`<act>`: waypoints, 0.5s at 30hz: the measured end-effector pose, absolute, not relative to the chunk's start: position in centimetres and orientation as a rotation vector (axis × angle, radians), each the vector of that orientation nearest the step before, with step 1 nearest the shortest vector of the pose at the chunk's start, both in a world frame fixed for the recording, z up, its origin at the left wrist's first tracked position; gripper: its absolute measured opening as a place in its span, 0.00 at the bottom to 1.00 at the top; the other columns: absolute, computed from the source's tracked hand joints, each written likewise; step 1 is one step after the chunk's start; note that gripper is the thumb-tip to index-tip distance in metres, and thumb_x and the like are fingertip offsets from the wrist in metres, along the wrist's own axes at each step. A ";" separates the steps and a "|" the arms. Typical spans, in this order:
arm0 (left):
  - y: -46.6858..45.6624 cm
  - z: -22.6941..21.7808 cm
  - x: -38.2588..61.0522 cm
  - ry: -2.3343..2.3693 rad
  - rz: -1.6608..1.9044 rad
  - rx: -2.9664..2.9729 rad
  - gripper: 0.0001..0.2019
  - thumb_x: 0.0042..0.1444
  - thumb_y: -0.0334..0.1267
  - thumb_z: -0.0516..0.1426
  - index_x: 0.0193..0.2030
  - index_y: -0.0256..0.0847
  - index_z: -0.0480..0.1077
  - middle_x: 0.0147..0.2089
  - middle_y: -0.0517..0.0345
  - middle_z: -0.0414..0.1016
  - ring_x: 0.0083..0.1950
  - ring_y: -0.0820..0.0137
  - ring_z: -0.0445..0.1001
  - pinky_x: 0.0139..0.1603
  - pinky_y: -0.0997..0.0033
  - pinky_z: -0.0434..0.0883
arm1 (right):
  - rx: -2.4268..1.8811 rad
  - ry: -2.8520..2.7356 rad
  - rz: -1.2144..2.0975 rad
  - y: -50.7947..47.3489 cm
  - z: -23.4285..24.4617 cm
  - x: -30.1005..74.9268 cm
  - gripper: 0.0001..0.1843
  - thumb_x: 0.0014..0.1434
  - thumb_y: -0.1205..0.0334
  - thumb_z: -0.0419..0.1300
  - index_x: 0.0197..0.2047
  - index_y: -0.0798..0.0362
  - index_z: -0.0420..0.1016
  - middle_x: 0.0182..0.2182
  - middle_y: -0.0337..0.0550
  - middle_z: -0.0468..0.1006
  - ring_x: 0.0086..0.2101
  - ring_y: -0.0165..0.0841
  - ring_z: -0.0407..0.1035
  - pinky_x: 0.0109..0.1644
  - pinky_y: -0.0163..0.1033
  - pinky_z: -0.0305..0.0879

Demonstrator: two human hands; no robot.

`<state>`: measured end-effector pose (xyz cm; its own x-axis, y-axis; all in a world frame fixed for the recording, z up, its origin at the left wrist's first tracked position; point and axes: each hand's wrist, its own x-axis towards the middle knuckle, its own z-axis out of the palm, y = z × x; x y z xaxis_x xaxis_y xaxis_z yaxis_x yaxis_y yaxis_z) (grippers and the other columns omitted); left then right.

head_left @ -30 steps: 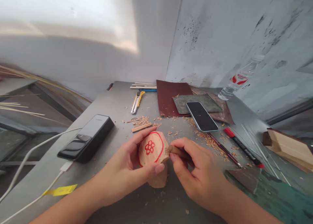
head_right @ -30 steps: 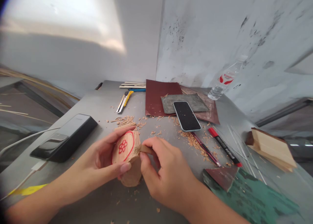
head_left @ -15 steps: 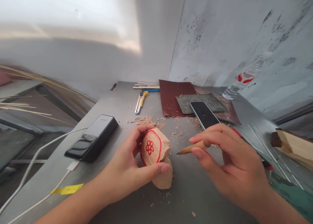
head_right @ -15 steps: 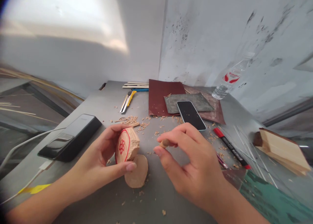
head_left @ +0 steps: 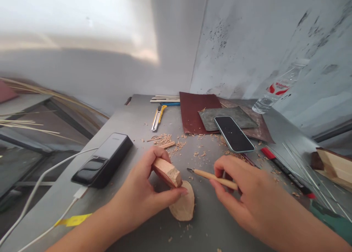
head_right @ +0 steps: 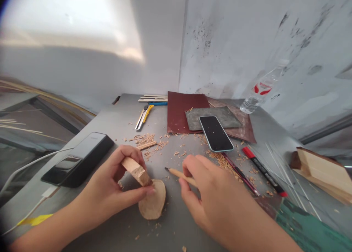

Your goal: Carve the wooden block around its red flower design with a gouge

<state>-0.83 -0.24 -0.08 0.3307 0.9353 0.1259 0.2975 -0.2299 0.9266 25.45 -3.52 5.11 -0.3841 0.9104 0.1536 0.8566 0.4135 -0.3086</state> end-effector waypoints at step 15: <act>-0.6 0.9 -0.9 1.077 0.981 2.110 0.16 0.57 0.40 0.72 0.45 0.46 0.70 0.39 0.62 0.77 0.39 0.70 0.77 0.41 0.70 0.72 | -1.600 -2.400 0.515 -3.5 4.3 25.3 0.14 0.75 0.58 0.51 0.58 0.47 0.73 0.49 0.48 0.83 0.41 0.43 0.81 0.41 0.47 0.76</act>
<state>-0.86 -0.60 0.85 0.4066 0.8441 0.3496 0.4264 -0.5137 0.7445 25.34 -3.51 4.29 -0.3879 0.9215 -0.0176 0.8478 0.3492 -0.3992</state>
